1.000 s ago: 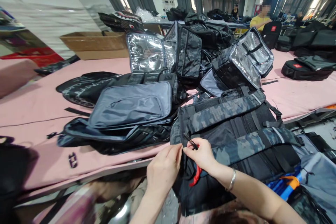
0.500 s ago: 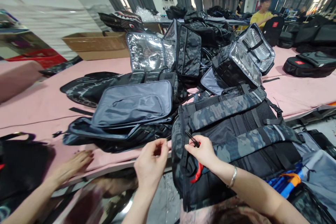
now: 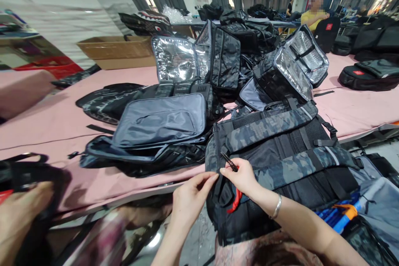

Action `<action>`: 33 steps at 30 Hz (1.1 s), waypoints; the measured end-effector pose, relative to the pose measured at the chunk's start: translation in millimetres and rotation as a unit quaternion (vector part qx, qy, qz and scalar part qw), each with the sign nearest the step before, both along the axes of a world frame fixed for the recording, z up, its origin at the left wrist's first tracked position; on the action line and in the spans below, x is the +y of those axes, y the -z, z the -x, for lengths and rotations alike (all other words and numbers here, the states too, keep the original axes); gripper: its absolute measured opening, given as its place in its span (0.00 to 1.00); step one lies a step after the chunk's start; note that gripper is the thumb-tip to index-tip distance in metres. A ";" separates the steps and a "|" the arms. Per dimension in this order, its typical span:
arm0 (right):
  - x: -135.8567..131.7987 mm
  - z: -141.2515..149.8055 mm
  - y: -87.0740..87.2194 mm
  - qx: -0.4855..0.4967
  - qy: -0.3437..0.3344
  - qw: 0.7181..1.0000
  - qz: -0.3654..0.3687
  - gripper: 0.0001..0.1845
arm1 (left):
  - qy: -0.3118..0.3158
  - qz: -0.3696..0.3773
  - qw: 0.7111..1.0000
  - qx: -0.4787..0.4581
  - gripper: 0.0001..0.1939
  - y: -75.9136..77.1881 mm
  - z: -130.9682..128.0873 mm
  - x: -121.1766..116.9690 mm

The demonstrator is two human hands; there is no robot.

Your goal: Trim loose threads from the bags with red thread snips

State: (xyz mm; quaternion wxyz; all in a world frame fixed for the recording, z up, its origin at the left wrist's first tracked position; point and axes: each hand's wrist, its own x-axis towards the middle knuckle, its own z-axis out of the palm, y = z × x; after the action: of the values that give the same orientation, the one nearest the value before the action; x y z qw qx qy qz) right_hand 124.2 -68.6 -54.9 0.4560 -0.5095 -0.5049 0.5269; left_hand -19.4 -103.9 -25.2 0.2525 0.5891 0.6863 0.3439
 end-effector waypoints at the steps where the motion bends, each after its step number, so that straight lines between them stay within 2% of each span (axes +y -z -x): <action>1: 0.0 -0.2 -0.1 -0.005 0.003 1.000 0.001 0.07 | -0.002 0.007 1.000 -0.016 0.12 -0.8 -1.6 1.3; 5: 0.3 -1.3 1.0 -0.012 0.004 1.000 0.006 0.07 | 0.014 0.057 0.987 -0.151 0.15 -1.8 -5.0 5.7; 7: 0.6 -1.4 2.1 -0.006 -0.002 1.000 0.008 0.08 | 0.013 0.066 0.980 -0.188 0.16 -1.0 -5.2 4.9; 11: 1.1 -0.9 4.2 0.001 -0.005 1.000 0.009 0.07 | -0.004 0.078 0.972 -0.222 0.16 1.4 -4.7 0.0; 16: 1.0 -1.9 3.9 0.011 -0.007 1.000 0.009 0.08 | 0.004 0.105 0.955 -0.278 0.16 0.5 -4.2 -3.2; 21: 0.1 -2.4 2.3 -0.004 -0.007 1.000 0.010 0.07 | -0.036 0.096 0.958 -0.269 0.17 -1.5 -8.4 -7.3; 24: 0.2 -2.8 3.3 -0.001 -0.004 1.000 0.014 0.07 | -0.033 0.101 0.951 -0.290 0.19 0.6 -8.6 -9.1; 26: 0.6 -3.4 3.6 0.000 -0.004 1.000 0.013 0.08 | -0.050 0.096 0.941 -0.321 0.21 5.3 -6.5 -9.3; 29: 0.7 -4.1 0.4 -0.004 -0.019 1.000 -0.004 0.08 | -0.107 0.077 0.928 -0.350 0.23 19.1 0.1 -8.7; 33: -8.1 -10.2 -14.8 0.012 -0.030 0.999 -0.032 0.13 | -0.161 0.043 0.942 -0.291 0.23 43.0 10.5 -11.4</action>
State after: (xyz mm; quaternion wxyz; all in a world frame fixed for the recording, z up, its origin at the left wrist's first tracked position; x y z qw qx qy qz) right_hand 134.5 -76.7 -40.1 0.4618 -0.4730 -0.5311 0.5301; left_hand -29.9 -115.2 -68.3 0.4071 0.3337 0.6829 0.5066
